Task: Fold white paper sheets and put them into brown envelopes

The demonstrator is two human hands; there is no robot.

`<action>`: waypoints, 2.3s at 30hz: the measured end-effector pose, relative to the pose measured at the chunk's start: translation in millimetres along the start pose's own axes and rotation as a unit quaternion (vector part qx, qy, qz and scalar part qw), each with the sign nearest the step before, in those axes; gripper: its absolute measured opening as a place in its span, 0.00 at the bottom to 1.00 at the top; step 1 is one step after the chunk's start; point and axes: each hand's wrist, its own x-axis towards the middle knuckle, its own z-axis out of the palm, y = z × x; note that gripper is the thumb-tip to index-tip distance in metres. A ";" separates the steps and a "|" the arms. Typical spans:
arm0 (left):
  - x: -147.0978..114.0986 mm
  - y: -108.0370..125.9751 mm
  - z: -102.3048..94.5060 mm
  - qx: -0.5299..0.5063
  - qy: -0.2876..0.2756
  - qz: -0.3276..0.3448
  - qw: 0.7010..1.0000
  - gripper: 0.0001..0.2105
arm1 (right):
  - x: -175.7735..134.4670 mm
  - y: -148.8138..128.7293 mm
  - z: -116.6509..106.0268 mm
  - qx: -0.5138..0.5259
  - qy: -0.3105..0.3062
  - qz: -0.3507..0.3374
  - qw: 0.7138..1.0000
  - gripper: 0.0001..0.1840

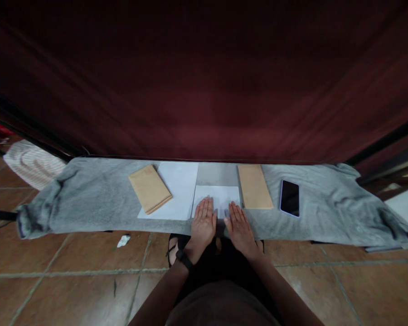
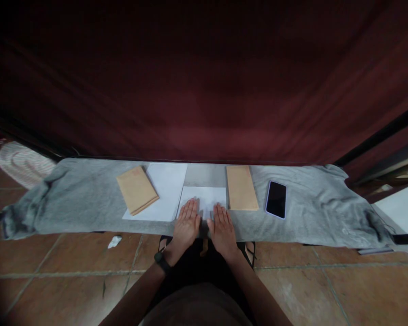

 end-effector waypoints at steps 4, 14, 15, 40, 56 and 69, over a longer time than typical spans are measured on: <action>42.7 -1.1 14.7 -0.007 -0.057 0.036 0.998 0.28 | 50.5 -10.6 8.8 0.032 -0.028 -0.016 0.999 0.30; 66.2 -16.7 35.2 0.007 -0.058 -0.015 0.998 0.27 | 80.0 4.8 45.7 -0.018 0.038 0.027 0.999 0.32; 65.5 -17.2 35.6 0.005 -0.050 -0.030 0.998 0.27 | 79.0 6.8 46.7 -0.022 0.048 0.040 0.998 0.33; -15.1 -47.0 -3.5 0.059 -0.120 0.083 0.988 0.22 | 15.9 -15.3 24.0 -0.021 0.032 -0.022 0.999 0.30; 11.9 -30.2 -68.1 0.056 -0.061 0.136 0.987 0.14 | 43.9 -44.5 0.2 0.073 -0.043 0.003 0.996 0.28; -6.3 -9.9 -38.7 -0.699 -0.056 -0.330 0.632 0.29 | 63.0 -61.5 -53.6 0.686 0.165 0.264 0.658 0.24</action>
